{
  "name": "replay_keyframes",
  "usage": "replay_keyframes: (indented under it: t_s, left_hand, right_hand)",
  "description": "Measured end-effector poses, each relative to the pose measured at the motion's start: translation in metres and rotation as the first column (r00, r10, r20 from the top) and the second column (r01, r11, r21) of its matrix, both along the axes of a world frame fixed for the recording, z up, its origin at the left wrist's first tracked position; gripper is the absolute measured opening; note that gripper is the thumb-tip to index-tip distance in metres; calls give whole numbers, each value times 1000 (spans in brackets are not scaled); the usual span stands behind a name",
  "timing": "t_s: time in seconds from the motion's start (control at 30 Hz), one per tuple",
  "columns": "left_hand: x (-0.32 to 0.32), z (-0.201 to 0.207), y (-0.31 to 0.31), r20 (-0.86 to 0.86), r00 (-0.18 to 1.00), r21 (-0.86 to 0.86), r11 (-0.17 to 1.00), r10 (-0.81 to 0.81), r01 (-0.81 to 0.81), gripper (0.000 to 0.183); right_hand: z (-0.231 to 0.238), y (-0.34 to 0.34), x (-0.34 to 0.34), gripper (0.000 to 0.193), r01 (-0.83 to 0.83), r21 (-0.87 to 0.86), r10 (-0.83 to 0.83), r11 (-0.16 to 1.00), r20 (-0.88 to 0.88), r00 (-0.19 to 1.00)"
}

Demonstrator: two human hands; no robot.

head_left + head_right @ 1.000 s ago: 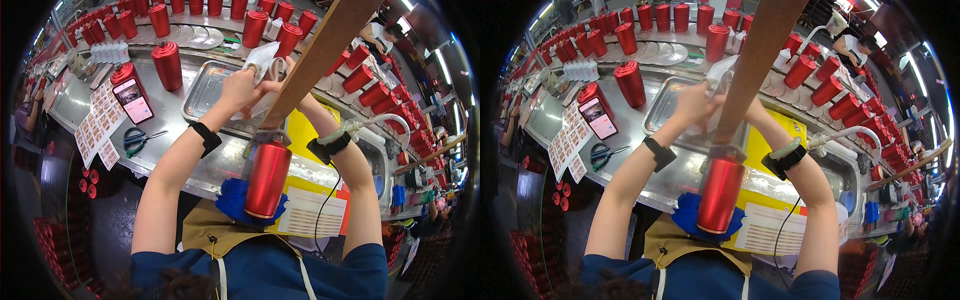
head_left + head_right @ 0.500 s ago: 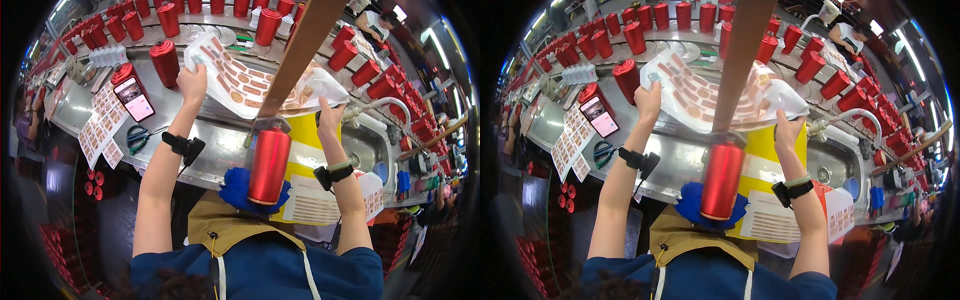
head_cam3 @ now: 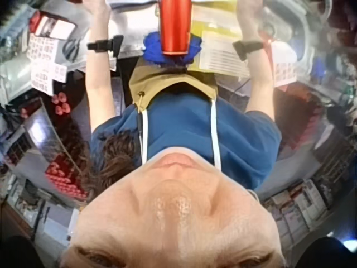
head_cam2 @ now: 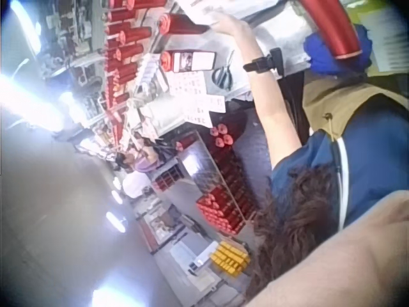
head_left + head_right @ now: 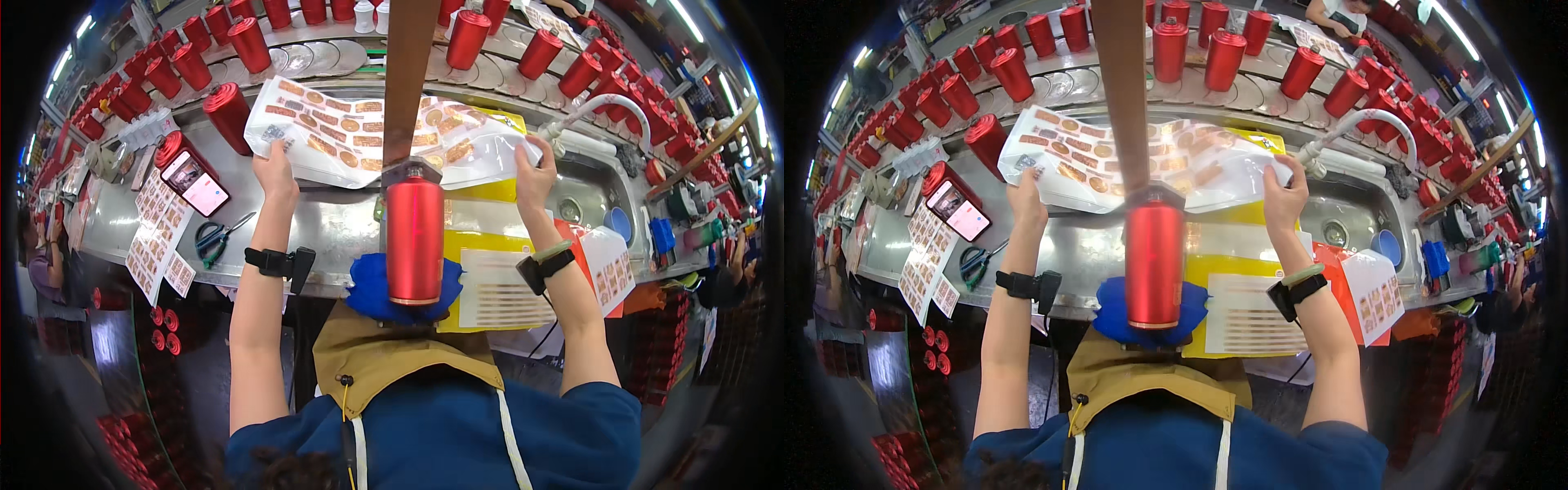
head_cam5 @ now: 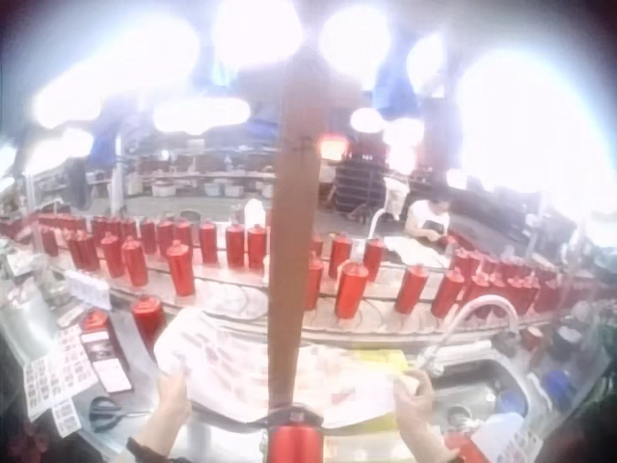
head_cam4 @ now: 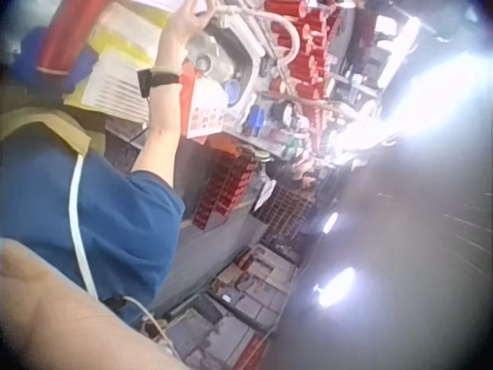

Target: Apply adhesive labels to red cylindrical containers on an assembly line.

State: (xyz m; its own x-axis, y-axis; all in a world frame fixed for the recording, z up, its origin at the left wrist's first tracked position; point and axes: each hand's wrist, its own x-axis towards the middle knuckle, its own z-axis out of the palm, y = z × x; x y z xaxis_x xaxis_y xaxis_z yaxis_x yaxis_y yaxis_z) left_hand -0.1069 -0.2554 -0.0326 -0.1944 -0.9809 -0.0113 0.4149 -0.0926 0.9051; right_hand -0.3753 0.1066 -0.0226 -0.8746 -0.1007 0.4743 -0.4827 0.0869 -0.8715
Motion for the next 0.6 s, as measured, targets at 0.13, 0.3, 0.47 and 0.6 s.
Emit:
replay_keyframes:
  t_s: [0.13, 0.3, 0.47, 0.6]
  left_hand:
    - [4, -4, 0, 30, 999, -54, 998, 13, -12, 40]
    - [24, 3, 10, 358, 933, -73, 997, 39, -13, 55]
    - [37, 47, 92, 636, 737, -487, 859, 227, 156, 77]
    - [45, 41, 138, 534, 845, -466, 834, -2, 297, 75]
  right_hand:
    - [12, 8, 15, 24, 79, 149, -72, 986, -49, 996]
    - [-17, 55, -22, 42, -231, 707, -115, 668, 405, 907]
    - [9, 69, -24, 44, 142, 826, -116, 546, -93, 989]
    - [22, 36, -33, 34, -123, 693, 61, 710, 113, 992]
